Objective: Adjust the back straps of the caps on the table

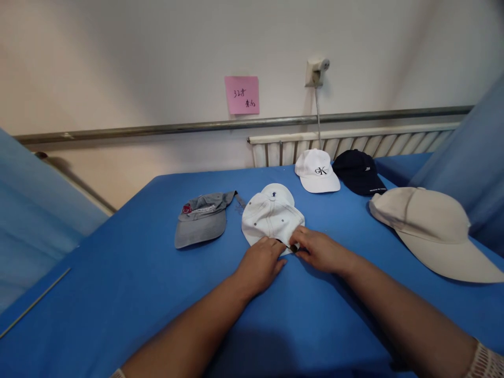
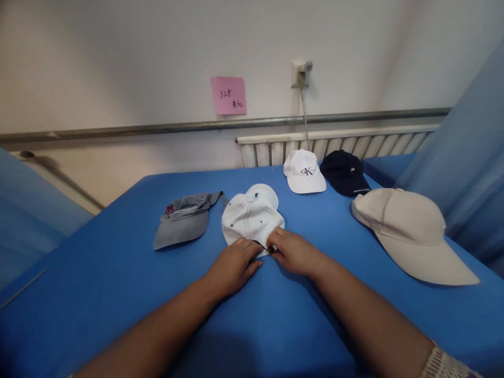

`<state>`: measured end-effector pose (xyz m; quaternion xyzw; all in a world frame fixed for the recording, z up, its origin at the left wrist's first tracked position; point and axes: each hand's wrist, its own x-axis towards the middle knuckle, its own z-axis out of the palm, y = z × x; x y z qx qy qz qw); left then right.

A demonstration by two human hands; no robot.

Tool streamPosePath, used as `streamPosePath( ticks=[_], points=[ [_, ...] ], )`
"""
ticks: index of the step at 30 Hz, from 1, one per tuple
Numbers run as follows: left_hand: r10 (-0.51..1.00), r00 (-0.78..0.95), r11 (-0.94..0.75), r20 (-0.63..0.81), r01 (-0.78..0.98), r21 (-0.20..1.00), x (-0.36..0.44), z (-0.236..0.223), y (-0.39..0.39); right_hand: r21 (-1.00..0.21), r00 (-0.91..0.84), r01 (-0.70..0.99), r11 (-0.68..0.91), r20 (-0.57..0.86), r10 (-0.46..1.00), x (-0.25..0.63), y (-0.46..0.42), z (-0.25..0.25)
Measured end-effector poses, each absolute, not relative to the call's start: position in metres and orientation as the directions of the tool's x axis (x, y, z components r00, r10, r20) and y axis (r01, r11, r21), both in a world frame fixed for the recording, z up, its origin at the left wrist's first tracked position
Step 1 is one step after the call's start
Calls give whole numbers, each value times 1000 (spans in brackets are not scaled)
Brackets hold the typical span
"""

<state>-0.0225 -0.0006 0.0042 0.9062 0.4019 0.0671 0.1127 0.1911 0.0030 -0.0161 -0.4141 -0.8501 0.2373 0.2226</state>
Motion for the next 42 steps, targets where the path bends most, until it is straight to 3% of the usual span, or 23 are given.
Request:
streamPosePath(
  ticks=[8,13,19,25,35,42],
  points=[
    [767,640,-627,46,733,265,-22,0,-2,-539,-545,641,546,182,818,189,1,-14],
    [765,640,-631,73,723,280,-22,0,-3,-584,-498,615,529,233,835,192,5,-18],
    [861,478,-494,175,701,514,-26,5,3,-762,-369,480,435,275,888,196,12,-27],
    [912,365,-377,186,573,727,-26,5,4,-817,-350,389,425,295,889,195,12,-33],
    [922,377,-264,86,452,852,-26,-7,10,-836,-342,356,418,300,891,193,9,-29],
    [908,415,-255,59,436,863,-26,-6,10,-849,-360,326,415,294,885,192,11,-30]
  ],
)
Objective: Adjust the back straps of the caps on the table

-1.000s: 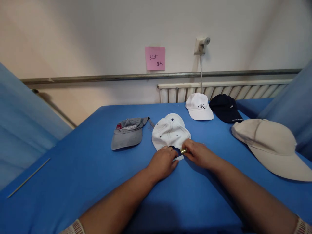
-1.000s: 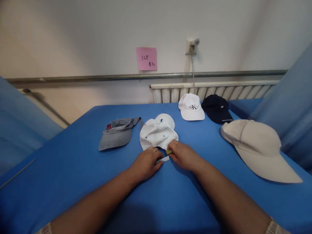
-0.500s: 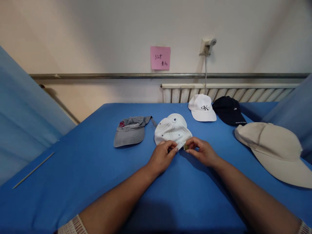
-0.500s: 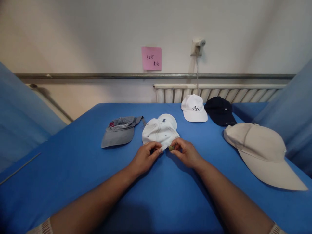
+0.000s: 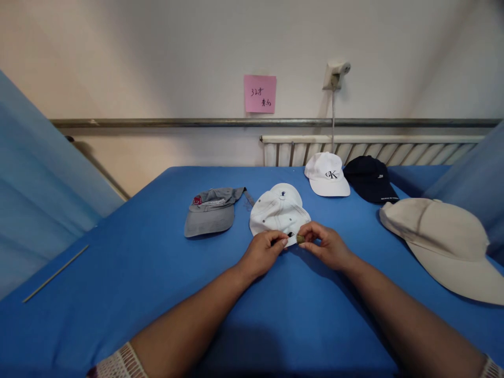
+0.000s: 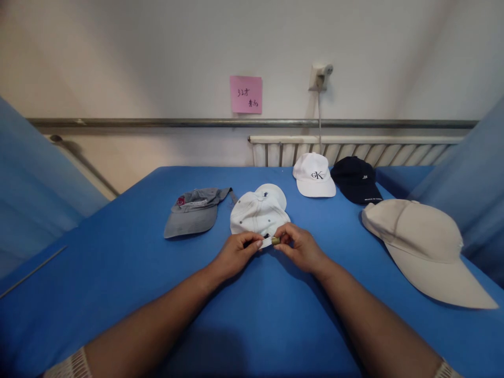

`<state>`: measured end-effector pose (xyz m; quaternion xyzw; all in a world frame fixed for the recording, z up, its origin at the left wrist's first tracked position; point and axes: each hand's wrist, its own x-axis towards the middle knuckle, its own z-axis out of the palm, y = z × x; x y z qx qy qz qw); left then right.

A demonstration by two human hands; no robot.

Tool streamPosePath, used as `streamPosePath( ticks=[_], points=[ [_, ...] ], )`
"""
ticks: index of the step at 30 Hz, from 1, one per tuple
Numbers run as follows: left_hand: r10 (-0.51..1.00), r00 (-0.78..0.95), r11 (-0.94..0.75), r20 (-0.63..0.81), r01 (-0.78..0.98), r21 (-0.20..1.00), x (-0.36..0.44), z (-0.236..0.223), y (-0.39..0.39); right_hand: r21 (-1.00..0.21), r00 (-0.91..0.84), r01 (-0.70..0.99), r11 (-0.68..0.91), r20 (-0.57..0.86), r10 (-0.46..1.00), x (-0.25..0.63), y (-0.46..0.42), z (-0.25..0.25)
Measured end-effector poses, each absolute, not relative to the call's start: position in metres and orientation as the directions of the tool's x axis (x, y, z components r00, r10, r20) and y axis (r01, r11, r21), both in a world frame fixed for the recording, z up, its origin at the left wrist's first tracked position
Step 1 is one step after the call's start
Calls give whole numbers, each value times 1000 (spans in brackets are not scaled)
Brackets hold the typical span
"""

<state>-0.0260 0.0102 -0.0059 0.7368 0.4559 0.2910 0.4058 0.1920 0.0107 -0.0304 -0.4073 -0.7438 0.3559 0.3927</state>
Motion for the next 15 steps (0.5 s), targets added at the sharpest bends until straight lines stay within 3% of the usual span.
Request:
streamPosePath(
  ticks=[15],
  points=[
    [884,461,-344,79,526,778,-27,1,9,-832,-383,327,449,318,867,191,9,-27]
  ],
)
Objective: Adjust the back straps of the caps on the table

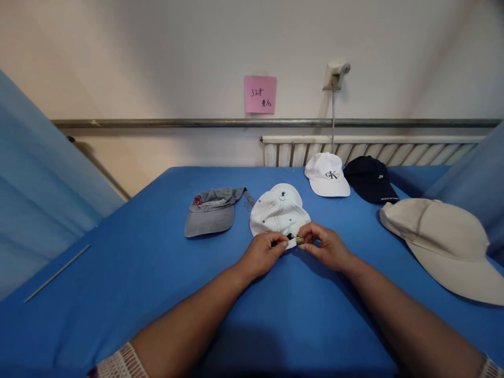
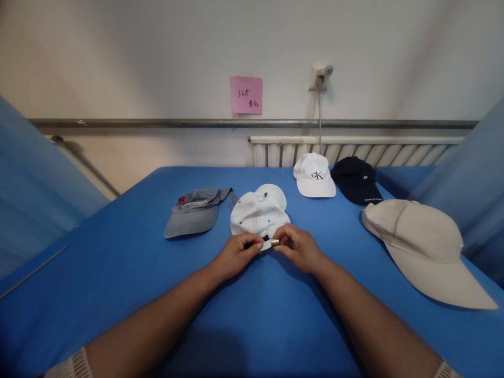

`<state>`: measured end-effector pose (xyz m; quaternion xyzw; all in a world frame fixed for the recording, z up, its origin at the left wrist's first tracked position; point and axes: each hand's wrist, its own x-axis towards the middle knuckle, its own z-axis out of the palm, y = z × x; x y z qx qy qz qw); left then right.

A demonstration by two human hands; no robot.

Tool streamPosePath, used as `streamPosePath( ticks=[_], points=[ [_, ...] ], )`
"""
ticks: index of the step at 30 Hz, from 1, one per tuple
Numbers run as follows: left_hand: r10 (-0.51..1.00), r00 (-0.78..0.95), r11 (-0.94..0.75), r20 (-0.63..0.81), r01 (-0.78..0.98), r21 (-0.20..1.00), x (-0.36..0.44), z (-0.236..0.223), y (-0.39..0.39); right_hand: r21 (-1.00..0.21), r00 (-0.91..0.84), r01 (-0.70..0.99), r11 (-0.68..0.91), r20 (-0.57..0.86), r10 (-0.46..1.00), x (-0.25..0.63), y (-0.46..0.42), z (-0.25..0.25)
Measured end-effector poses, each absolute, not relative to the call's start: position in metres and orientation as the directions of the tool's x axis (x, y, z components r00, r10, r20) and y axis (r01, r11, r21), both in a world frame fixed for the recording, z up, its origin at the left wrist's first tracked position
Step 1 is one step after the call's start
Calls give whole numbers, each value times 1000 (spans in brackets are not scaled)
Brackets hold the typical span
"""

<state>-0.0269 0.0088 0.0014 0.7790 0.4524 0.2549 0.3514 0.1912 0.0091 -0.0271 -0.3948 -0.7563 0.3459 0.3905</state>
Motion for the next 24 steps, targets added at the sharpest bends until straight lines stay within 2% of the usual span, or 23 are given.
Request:
streamPosePath(
  ticks=[13,20,24],
  points=[
    [862,494,-442,113,624,645,-26,4,6,-825,-392,365,432,285,875,190,8,-27],
    [891,424,-413,162,612,674,-23,1,5,-821,-400,363,440,289,870,191,8,-26],
    [877,452,-435,161,609,663,-23,1,5,-829,-399,358,430,281,873,190,8,-28]
  ],
)
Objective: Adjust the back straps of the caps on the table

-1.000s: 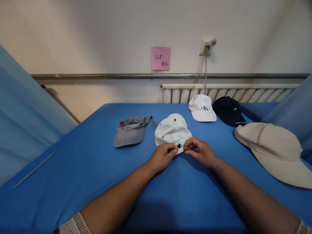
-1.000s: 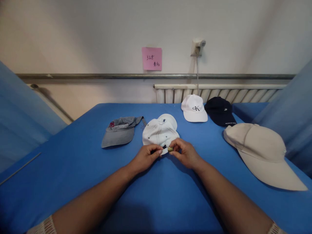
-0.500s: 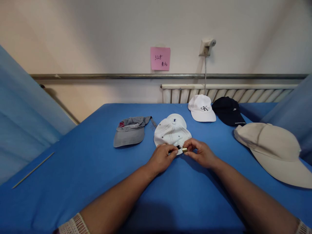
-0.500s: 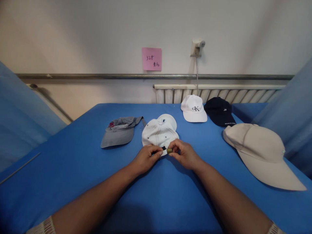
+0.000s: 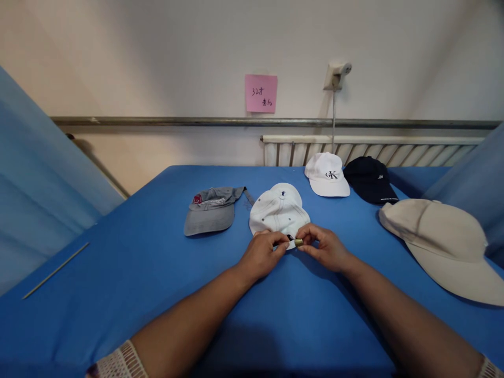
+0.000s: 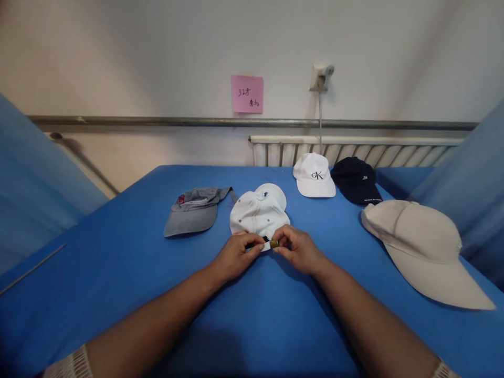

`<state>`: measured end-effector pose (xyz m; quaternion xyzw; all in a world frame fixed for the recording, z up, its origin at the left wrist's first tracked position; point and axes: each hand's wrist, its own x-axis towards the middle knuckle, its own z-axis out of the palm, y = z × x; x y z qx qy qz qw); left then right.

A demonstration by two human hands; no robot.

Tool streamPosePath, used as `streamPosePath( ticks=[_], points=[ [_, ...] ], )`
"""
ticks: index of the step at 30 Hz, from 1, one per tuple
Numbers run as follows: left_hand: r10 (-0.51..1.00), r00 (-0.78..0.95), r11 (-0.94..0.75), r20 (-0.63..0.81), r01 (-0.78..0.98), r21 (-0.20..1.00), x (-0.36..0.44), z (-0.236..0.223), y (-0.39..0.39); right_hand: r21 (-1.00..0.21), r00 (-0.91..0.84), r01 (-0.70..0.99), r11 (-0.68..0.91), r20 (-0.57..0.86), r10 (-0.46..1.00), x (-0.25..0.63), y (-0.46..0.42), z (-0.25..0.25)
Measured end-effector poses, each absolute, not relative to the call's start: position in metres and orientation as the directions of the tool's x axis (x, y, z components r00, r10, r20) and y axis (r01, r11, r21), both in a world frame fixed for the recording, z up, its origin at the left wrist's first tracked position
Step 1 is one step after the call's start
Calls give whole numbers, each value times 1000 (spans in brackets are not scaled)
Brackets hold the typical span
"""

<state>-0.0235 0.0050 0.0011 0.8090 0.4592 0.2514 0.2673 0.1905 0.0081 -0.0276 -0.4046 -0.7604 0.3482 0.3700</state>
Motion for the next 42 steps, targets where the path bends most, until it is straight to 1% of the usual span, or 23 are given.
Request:
streamPosePath(
  ticks=[9,19,24,28,33,35,39,42],
  points=[
    [875,459,-441,153,629,640,-23,3,3,-836,-434,340,431,267,860,191,8,-28],
    [892,412,-424,183,627,654,-21,3,2,-847,-408,317,426,284,868,191,7,-29],
    [876,446,-452,184,626,635,-21,7,-2,-859,-398,298,416,284,872,191,6,-28],
    [881,429,-446,199,615,650,-21,7,-3,-872,-390,289,395,270,881,190,5,-28],
    [888,406,-429,215,564,706,-21,4,-2,-888,-377,272,372,257,890,189,4,-27],
    [893,388,-423,228,548,722,-21,3,-1,-869,-383,286,404,283,879,189,4,-26],
    [899,372,-409,233,520,750,-21,1,-1,-763,-429,382,521,353,831,187,4,-23],
    [896,388,-405,215,517,754,-21,0,0,-742,-422,418,525,353,835,187,4,-23]
  ],
)
